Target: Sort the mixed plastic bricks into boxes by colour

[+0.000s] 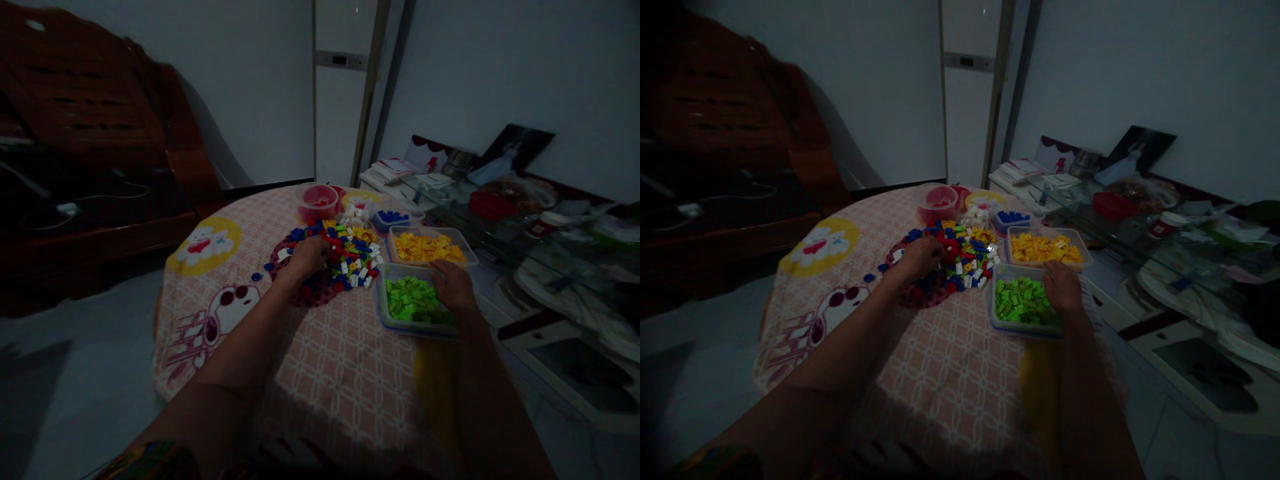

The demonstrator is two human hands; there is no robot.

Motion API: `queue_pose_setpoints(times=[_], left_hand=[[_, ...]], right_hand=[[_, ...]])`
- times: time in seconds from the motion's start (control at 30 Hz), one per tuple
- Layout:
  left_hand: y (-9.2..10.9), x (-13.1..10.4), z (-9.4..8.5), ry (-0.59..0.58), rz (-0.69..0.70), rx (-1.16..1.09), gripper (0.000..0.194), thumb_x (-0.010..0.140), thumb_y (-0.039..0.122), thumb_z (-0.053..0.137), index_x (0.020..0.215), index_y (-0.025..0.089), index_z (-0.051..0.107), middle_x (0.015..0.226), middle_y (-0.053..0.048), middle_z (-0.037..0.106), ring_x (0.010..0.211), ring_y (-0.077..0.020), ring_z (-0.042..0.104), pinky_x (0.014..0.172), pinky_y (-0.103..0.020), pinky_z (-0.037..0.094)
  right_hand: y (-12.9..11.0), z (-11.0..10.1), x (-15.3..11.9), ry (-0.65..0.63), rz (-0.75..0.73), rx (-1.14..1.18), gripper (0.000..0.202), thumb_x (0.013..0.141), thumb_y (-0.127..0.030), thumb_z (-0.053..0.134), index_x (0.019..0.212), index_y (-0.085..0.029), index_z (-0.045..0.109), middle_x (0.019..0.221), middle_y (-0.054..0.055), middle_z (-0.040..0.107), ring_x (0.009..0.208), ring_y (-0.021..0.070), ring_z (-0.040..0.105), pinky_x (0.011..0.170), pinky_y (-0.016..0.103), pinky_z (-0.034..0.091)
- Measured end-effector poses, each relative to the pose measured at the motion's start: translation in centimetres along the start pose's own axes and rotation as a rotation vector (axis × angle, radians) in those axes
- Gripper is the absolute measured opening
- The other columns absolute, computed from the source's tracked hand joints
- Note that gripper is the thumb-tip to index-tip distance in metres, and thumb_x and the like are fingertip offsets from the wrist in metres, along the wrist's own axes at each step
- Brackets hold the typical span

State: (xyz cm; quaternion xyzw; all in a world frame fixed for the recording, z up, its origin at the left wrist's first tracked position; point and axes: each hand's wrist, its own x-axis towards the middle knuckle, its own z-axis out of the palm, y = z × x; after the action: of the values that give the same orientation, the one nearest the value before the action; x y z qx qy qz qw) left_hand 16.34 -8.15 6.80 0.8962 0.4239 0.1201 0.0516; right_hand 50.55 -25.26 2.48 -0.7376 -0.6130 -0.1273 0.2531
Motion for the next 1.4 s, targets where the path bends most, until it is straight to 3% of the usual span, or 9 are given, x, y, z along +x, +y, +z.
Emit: queue_pose_setpoints(times=[0.1, 0.23, 0.47, 1.03, 1.27, 1.4], left_hand=[[0.2, 0.1, -0.3, -0.006, 0.048, -0.042, 0.023, 0.078, 0.014, 0.058, 0.094, 0.018, 0.075, 0.105, -0.007, 0.072, 0.099, -0.0214, 0.066, 0.085, -0.027, 0.049], [1.5, -0.1, -0.4, -0.109, 0.15, -0.074, 0.024, 0.079, 0.015, 0.058, 0.093, 0.018, 0.076, 0.098, -0.005, 0.074, 0.091, -0.0193, 0.066, 0.08, -0.025, 0.049], [2.5, -0.5, -0.1, -0.221, 0.119, 0.039, 0.028, 0.075, 0.011, 0.057, 0.094, 0.018, 0.076, 0.097, -0.008, 0.074, 0.091, -0.0203, 0.067, 0.075, -0.024, 0.048], [3.1, -0.5, 0.0, -0.261, 0.112, 0.098, 0.023, 0.077, 0.014, 0.056, 0.09, 0.015, 0.075, 0.092, -0.011, 0.074, 0.086, -0.0215, 0.068, 0.071, -0.025, 0.049], [2.1, -0.2, 0.8, -0.262, 0.171, -0.021, 0.022, 0.074, 0.013, 0.062, 0.091, 0.018, 0.076, 0.091, -0.007, 0.075, 0.085, -0.0197, 0.067, 0.07, -0.024, 0.046], [2.2, 0.0, 0.3, -0.166, 0.185, -0.17, 0.018, 0.075, 0.013, 0.063, 0.088, 0.015, 0.075, 0.088, -0.007, 0.074, 0.08, -0.0181, 0.066, 0.069, -0.024, 0.045]], right_hand=[[-0.1, 0.0, 0.0, 0.007, -0.001, -0.011, 0.04, 0.088, -0.03, 0.043, 0.111, -0.014, 0.071, 0.118, 0.018, 0.071, 0.115, 0.0312, 0.063, 0.104, 0.052, 0.048], [0.0, 0.1, 0.0, 0.019, 0.004, -0.012, 0.039, 0.086, -0.03, 0.044, 0.109, -0.014, 0.071, 0.117, 0.017, 0.071, 0.114, 0.0311, 0.064, 0.102, 0.052, 0.049], [0.1, 0.2, 0.0, 0.031, -0.002, -0.009, 0.038, 0.085, -0.028, 0.045, 0.11, -0.015, 0.071, 0.117, 0.017, 0.071, 0.114, 0.0325, 0.064, 0.103, 0.053, 0.048], [0.3, 0.1, 0.1, -0.004, -0.01, 0.001, 0.036, 0.087, -0.027, 0.046, 0.11, -0.017, 0.072, 0.117, 0.016, 0.071, 0.114, 0.0321, 0.064, 0.103, 0.054, 0.049], [0.3, 0.1, 0.0, -0.004, -0.019, -0.008, 0.036, 0.088, -0.028, 0.045, 0.108, -0.014, 0.072, 0.118, 0.019, 0.07, 0.115, 0.0335, 0.064, 0.103, 0.056, 0.048], [0.4, 0.2, 0.0, -0.008, -0.013, -0.004, 0.034, 0.087, -0.027, 0.047, 0.108, -0.015, 0.072, 0.119, 0.018, 0.071, 0.115, 0.0338, 0.064, 0.103, 0.056, 0.048]])
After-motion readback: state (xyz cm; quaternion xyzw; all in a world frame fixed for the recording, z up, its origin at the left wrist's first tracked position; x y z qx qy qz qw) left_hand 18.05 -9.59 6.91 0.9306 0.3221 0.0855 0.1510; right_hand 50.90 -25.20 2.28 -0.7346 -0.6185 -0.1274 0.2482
